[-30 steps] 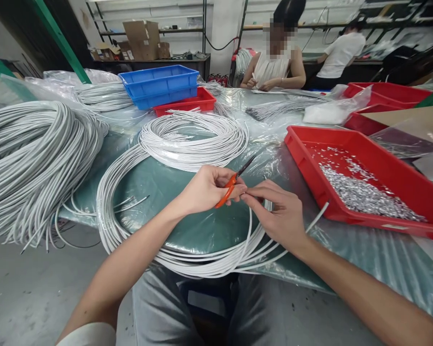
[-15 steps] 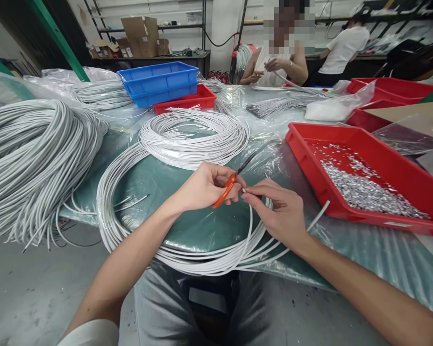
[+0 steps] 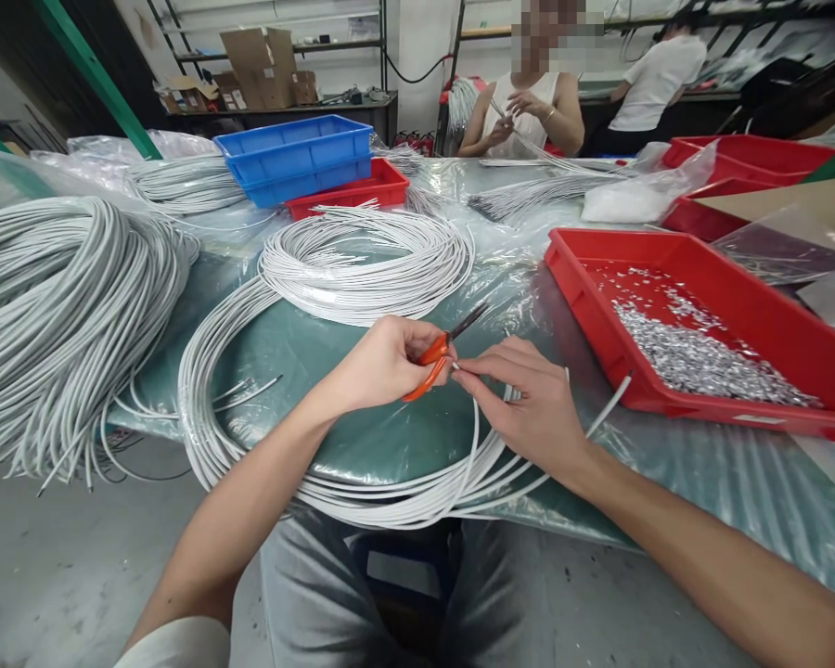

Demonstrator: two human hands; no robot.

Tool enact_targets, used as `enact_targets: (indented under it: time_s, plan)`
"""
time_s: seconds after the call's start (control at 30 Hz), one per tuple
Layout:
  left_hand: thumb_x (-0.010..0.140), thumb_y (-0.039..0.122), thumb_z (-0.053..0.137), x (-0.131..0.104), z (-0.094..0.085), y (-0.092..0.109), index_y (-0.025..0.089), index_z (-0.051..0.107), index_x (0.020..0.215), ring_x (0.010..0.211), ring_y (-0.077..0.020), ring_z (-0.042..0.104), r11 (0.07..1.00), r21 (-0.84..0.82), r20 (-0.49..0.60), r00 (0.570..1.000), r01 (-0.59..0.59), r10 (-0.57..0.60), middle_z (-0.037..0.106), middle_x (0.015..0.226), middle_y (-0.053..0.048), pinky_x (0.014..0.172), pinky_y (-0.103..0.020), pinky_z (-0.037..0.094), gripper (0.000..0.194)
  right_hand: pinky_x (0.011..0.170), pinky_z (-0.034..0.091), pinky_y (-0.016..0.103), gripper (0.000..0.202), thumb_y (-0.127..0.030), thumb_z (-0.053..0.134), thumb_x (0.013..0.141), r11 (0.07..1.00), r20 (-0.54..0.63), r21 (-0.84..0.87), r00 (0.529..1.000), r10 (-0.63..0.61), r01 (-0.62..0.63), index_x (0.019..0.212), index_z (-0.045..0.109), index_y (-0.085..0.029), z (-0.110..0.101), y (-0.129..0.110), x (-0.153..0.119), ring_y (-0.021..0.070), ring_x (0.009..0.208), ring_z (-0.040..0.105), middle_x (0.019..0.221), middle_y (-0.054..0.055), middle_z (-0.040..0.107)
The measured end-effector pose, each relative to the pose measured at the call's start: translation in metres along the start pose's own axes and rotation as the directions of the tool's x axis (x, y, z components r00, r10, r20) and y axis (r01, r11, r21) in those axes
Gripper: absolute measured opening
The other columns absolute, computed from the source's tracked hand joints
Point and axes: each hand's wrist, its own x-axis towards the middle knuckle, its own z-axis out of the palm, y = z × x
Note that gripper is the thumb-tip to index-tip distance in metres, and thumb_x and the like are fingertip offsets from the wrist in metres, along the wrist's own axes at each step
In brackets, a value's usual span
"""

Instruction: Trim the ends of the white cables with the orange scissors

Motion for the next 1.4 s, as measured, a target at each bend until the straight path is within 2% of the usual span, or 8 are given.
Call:
enact_targets:
  time_s: [0.33, 0.43, 0.53, 0.67, 0.77, 0.9, 1.13, 1.4]
  plan:
    - [0.066, 0.008, 0.055, -0.002, -0.004, 0.002, 0.011, 0.064, 0.074, 0.052, -0.0055, 0.049, 0.999, 0.011, 0.050, 0.998, 0.041, -0.041, 0.059, 0.059, 0.001, 0.047, -0.016, 0.037, 0.012, 0.063, 0.036, 0.036, 0.011, -0.017, 0.067, 0.086, 0.970, 0.021, -0.196, 0.989, -0.144, 0.146, 0.079, 0.073, -0.023, -0.003, -0.002, 0.001, 0.0179, 0.064, 0.053, 0.067, 0.001, 0.073]
    - [0.067, 0.010, 0.056, -0.001, -0.002, 0.001, 0.011, 0.063, 0.072, 0.053, -0.0058, 0.049, 1.000, 0.017, 0.024, 0.999, 0.021, -0.022, 0.058, 0.059, 0.002, 0.049, -0.017, 0.037, 0.008, 0.065, 0.041, 0.036, 0.009, -0.017, 0.069, 0.084, 0.997, -0.001, -0.064, 0.999, -0.050, 0.049, 0.079, 0.074, -0.022, -0.002, -0.002, 0.001, 0.0180, 0.065, 0.056, 0.069, 0.002, 0.072]
    - [0.073, 0.016, 0.057, 0.000, -0.003, 0.000, 0.012, 0.062, 0.076, 0.057, -0.0079, 0.053, 1.000, 0.031, -0.046, 0.999, 0.005, -0.004, 0.061, 0.065, 0.000, 0.054, -0.020, 0.042, 0.008, 0.065, 0.045, 0.035, 0.008, -0.018, 0.070, 0.083, 0.979, 0.011, 0.140, 0.989, 0.145, -0.145, 0.079, 0.074, -0.023, -0.001, -0.002, 0.001, 0.0166, 0.063, 0.057, 0.068, 0.001, 0.070]
    - [0.078, 0.026, 0.060, 0.001, -0.009, 0.000, 0.013, 0.056, 0.066, 0.058, -0.0068, 0.043, 0.969, 0.246, -0.151, 0.988, 0.001, 0.037, 0.051, 0.062, 0.001, 0.055, -0.020, 0.037, 0.019, 0.063, 0.048, 0.032, 0.005, -0.021, 0.071, 0.082, 0.896, 0.030, 0.297, 0.941, 0.336, -0.329, 0.082, 0.075, -0.023, 0.000, 0.000, 0.000, 0.0153, 0.062, 0.058, 0.066, 0.000, 0.070]
    - [0.077, 0.029, 0.063, -0.002, -0.013, 0.005, 0.013, 0.050, 0.059, 0.057, -0.0063, 0.035, 0.944, 0.328, -0.047, 0.999, 0.019, -0.004, 0.042, 0.058, 0.003, 0.053, -0.021, 0.031, 0.027, 0.064, 0.050, 0.031, 0.005, -0.023, 0.071, 0.083, 0.862, 0.028, 0.357, 0.926, 0.376, -0.360, 0.083, 0.075, -0.022, 0.000, 0.001, -0.001, 0.0154, 0.064, 0.062, 0.073, 0.001, 0.072]
    - [0.078, 0.031, 0.064, -0.007, -0.017, 0.013, 0.013, 0.054, 0.063, 0.057, -0.0067, 0.034, 0.946, 0.318, 0.104, 0.990, 0.061, -0.099, 0.044, 0.059, 0.003, 0.053, -0.022, 0.029, 0.026, 0.062, 0.052, 0.030, 0.007, -0.026, 0.071, 0.082, 0.818, 0.024, 0.420, 0.906, 0.422, -0.392, 0.085, 0.076, -0.021, -0.001, -0.001, 0.000, 0.0155, 0.064, 0.064, 0.078, 0.003, 0.075]
    - [0.081, 0.039, 0.064, -0.007, -0.020, 0.006, 0.013, 0.056, 0.064, 0.053, -0.0057, 0.033, 0.935, 0.350, 0.171, 0.979, 0.048, -0.114, 0.044, 0.058, 0.003, 0.049, -0.021, 0.027, 0.032, 0.063, 0.055, 0.029, 0.009, -0.029, 0.072, 0.081, 0.763, 0.052, 0.468, 0.876, 0.480, -0.446, 0.083, 0.076, -0.021, -0.002, -0.003, 0.001, 0.0164, 0.065, 0.068, 0.076, 0.003, 0.075]
    - [0.082, 0.043, 0.065, -0.006, -0.019, 0.006, 0.011, 0.065, 0.071, 0.051, -0.0074, 0.053, 0.955, 0.288, 0.211, 0.968, 0.071, -0.136, 0.062, 0.064, -0.002, 0.047, -0.018, 0.036, 0.034, 0.063, 0.052, 0.027, 0.011, -0.029, 0.070, 0.083, 0.783, 0.087, 0.433, 0.886, 0.456, -0.446, 0.077, 0.074, -0.020, -0.005, -0.004, 0.003, 0.0155, 0.063, 0.064, 0.068, 0.001, 0.070]
